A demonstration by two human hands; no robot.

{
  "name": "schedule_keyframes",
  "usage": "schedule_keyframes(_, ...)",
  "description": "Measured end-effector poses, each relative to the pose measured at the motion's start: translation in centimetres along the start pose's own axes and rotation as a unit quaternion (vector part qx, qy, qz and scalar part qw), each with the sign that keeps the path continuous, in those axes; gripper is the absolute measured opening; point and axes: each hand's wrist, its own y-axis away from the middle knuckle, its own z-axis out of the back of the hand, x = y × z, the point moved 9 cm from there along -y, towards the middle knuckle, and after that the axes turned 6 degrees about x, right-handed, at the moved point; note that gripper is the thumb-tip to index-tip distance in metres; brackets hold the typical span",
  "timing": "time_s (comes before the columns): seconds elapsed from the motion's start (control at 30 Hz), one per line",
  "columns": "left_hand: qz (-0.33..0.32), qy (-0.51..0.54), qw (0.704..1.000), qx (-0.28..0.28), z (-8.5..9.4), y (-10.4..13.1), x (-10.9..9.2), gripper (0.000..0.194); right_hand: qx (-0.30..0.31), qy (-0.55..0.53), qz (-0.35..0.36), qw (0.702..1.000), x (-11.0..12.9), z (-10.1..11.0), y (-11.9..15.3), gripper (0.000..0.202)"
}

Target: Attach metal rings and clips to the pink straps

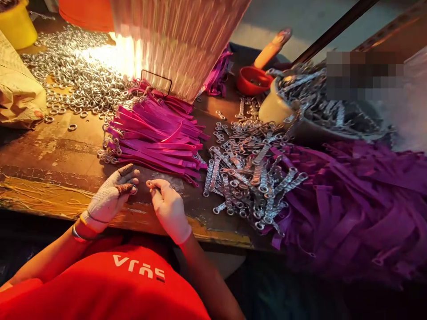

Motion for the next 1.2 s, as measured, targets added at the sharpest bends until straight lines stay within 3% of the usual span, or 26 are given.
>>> schedule_keyframes(0.07, -0.007, -0.003, 1.0, 0.005, -0.4, 0.4, 0.6, 0.066, 0.009, -0.051, -0.049, 0.997, -0.4, -1.3, 0.1, 0.028)
schedule_keyframes(0.17, -0.046, -0.063, 0.996, 0.032, -1.1, 1.0, 0.3, 0.064, 0.01, -0.109, -0.067, 0.992, -0.6, -2.7, -0.1, 0.034)
schedule_keyframes(0.3, -0.111, -0.222, 0.968, 0.025, -1.2, 1.6, -1.2, 0.057, -0.032, -0.143, -0.055, 0.988, -0.6, -2.6, -0.2, 0.026)
schedule_keyframes(0.37, -0.096, -0.261, 0.96, 0.026, -1.1, 1.5, -1.2, 0.05, -0.04, -0.145, -0.047, 0.987, -0.4, -2.4, -0.2, 0.025)
schedule_keyframes(0.43, -0.046, -0.242, 0.968, 0.049, -1.0, 1.2, -0.4, 0.045, -0.028, -0.135, -0.048, 0.989, -0.4, -2.2, 0.0, 0.025)
schedule_keyframes(0.53, 0.013, -0.157, 0.985, 0.072, -0.8, 1.0, 0.6, 0.053, -0.007, -0.076, -0.069, 0.995, -0.7, -1.4, 0.4, 0.029)
schedule_keyframes(0.63, 0.031, -0.106, 0.991, 0.077, -1.0, 1.0, 1.0, 0.063, 0.017, -0.023, -0.066, 0.997, -0.3, -0.5, 0.9, 0.04)
schedule_keyframes(0.77, 0.048, -0.113, 0.99, 0.075, -1.7, 1.3, 1.6, 0.066, 0.096, -0.019, -0.032, 0.995, 1.4, -1.2, 1.3, 0.02)
schedule_keyframes(0.83, 0.054, -0.108, 0.989, 0.079, -2.1, 1.6, 1.9, 0.062, 0.111, -0.018, -0.032, 0.993, 1.9, -1.5, 1.5, 0.022)
schedule_keyframes(0.97, 0.112, -0.061, 0.986, 0.111, -3.0, 2.3, 3.0, 0.052, 0.086, 0.072, -0.011, 0.994, 2.3, -1.1, 2.0, 0.032)
schedule_keyframes(1.1, 0.199, -0.002, 0.973, 0.113, -3.6, 3.0, 4.9, 0.05, 0.072, 0.206, 0.086, 0.972, 3.5, -1.5, 3.5, 0.038)
schedule_keyframes(1.2, 0.208, 0.022, 0.972, 0.108, -4.2, 3.2, 5.9, 0.047, 0.063, 0.149, 0.038, 0.986, 2.2, -1.2, 4.6, 0.038)
